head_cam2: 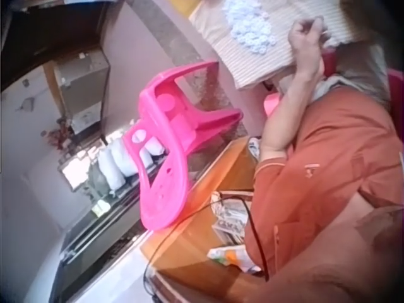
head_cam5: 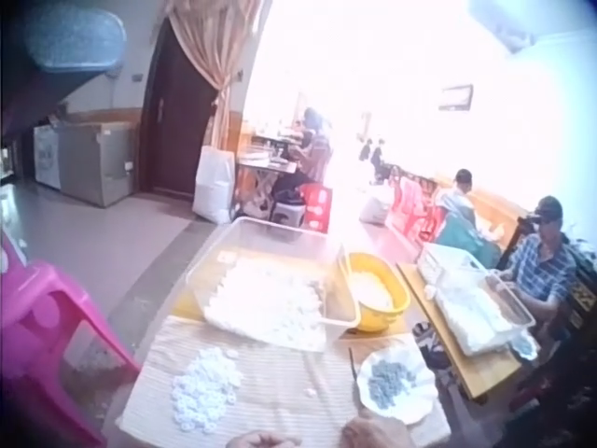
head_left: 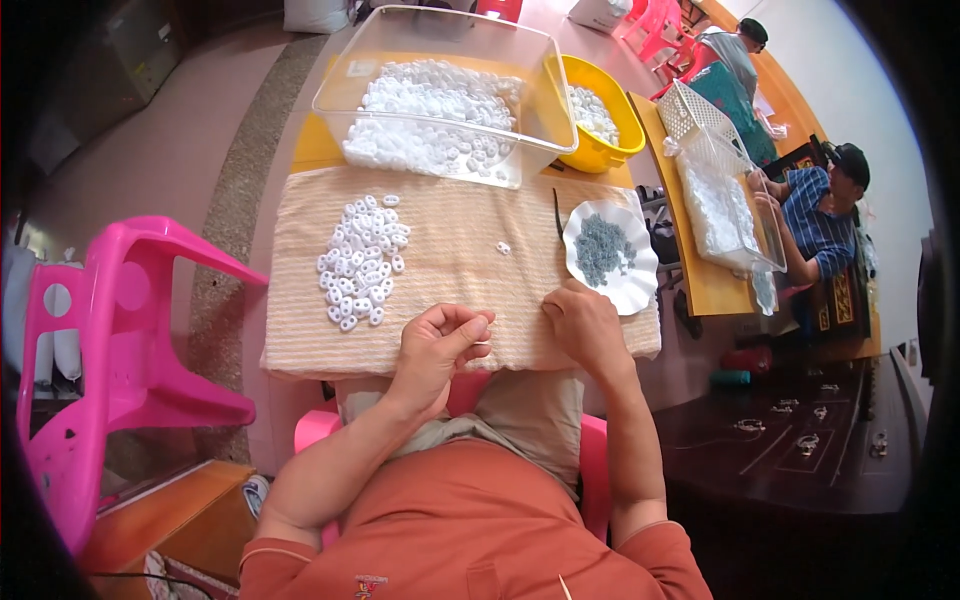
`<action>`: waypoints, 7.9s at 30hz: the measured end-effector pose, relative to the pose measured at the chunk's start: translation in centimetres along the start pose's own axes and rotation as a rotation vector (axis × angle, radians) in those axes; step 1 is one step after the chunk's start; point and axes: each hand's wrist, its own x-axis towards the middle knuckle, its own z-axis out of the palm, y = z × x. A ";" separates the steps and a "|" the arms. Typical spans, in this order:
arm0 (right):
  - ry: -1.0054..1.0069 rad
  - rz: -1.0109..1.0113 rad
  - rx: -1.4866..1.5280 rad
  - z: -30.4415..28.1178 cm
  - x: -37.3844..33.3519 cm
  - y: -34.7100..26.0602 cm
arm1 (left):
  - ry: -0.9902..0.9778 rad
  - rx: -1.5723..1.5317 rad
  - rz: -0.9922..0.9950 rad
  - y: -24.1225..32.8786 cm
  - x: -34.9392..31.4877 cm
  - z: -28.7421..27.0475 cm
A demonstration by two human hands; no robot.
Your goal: The recorder is manually assembling small white plastic components by inserting smaller pieces into them.
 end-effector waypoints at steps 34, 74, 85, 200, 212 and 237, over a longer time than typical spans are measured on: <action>0.308 -0.314 0.341 0.9 -3.8 2.4 | -0.112 1.852 0.946 2.6 9.8 3.2; -0.043 0.187 1.438 2.0 -2.2 1.1 | -0.073 0.374 0.044 -0.4 3.6 3.0; -0.065 0.090 1.415 3.4 -1.3 0.3 | -0.179 0.282 -0.031 -0.4 3.8 1.7; -0.023 -0.306 0.330 6.1 9.2 -10.9 | 0.130 -0.040 0.349 1.4 -3.3 0.6; 0.004 -0.238 0.308 6.9 9.2 -12.3 | 0.120 -0.034 0.325 1.6 -3.1 0.1; 0.064 -0.337 0.392 3.1 6.8 -6.4 | 0.215 -0.017 0.275 0.8 -2.2 -0.5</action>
